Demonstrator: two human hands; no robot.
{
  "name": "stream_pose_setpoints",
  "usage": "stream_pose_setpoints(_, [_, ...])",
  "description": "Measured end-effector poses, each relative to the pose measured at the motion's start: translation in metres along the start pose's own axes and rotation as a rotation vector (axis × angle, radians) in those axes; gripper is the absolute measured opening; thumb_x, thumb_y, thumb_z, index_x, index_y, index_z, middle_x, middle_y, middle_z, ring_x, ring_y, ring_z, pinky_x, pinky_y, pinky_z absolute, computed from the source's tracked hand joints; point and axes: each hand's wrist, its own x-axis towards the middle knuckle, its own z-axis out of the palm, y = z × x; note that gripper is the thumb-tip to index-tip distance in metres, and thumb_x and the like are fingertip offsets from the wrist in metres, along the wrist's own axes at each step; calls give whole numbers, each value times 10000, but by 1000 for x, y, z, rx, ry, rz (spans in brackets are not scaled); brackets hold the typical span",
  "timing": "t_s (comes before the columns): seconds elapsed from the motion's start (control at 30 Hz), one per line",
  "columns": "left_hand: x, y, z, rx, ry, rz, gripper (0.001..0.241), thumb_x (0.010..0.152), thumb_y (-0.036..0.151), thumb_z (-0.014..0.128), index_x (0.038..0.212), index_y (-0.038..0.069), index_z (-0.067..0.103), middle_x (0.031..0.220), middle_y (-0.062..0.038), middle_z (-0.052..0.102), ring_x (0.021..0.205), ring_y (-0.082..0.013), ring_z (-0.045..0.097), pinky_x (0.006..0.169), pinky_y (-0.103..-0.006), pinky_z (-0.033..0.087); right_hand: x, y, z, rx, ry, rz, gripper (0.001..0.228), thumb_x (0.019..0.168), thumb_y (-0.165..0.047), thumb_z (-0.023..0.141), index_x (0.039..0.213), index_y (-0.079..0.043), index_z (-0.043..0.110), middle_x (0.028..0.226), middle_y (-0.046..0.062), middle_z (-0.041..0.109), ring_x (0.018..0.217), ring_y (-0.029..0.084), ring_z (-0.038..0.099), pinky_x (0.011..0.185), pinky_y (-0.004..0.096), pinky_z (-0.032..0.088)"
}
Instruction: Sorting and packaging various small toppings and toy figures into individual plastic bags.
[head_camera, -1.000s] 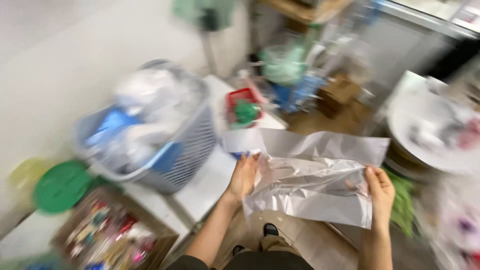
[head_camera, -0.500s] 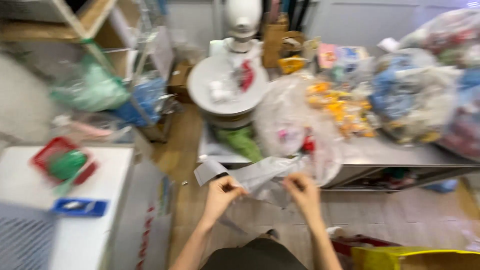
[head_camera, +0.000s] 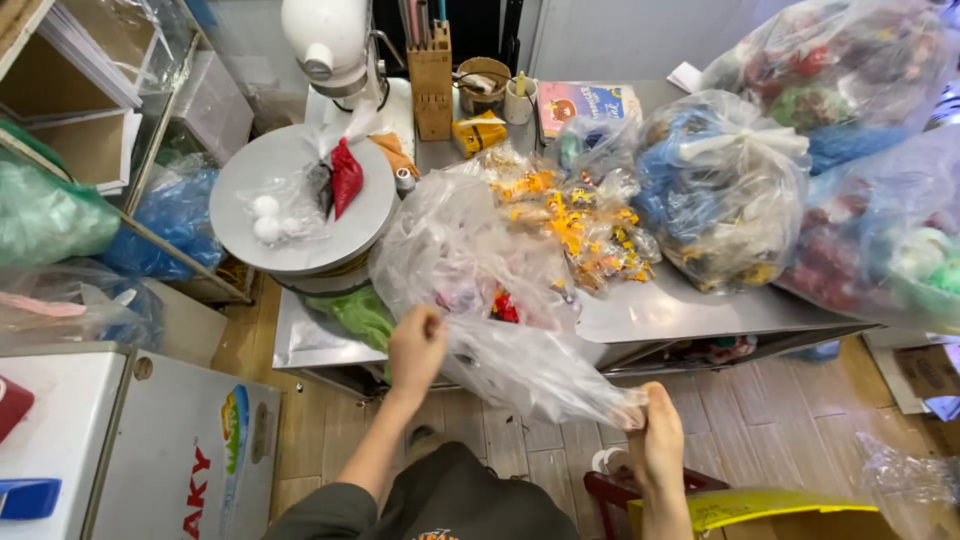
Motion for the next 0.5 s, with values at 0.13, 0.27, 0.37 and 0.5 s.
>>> stream_pose_setpoints(0.13, [15, 83, 7, 63, 22, 624, 651, 664, 131, 745, 1273, 7, 552, 1234, -233, 591, 1138, -388, 557, 935, -502, 460, 39, -6, 31, -30, -82, -41, 284, 1133, -289, 447, 960, -86, 543, 757, -14, 531, 651, 106, 490, 623, 289, 468])
stream_pose_setpoints(0.27, [25, 35, 63, 3, -369, 715, 518, 745, 73, 738, 1253, 121, 651, 1154, -141, 682, 1020, -321, 674, 863, -416, 543, 85, -28, 72, -359, -253, -115, 224, 1003, -265, 641, 1060, -59, 573, 748, 1, 506, 635, 97, 449, 572, 252, 397])
stream_pose_setpoints(0.37, [70, 12, 61, -9, -462, 407, 351, 810, 93, 762, 1148, 117, 670, 1036, -100, 721, 898, -272, 714, 783, -374, 571, 130, -59, 100, -793, -318, -341, 446, 813, -224, 809, 1169, -55, 600, 817, 46, 579, 674, 132, 511, 610, 276, 451])
stream_pose_setpoints(0.5, [115, -32, 30, 55, -380, 93, 237, 820, 67, 732, 1041, 83, 649, 991, -75, 734, 862, -200, 724, 748, -316, 577, 204, -63, 82, -1063, -419, -562, 480, 784, -153, 838, 1226, -74, 668, 1030, 91, 687, 822, 199, 635, 731, 323, 541])
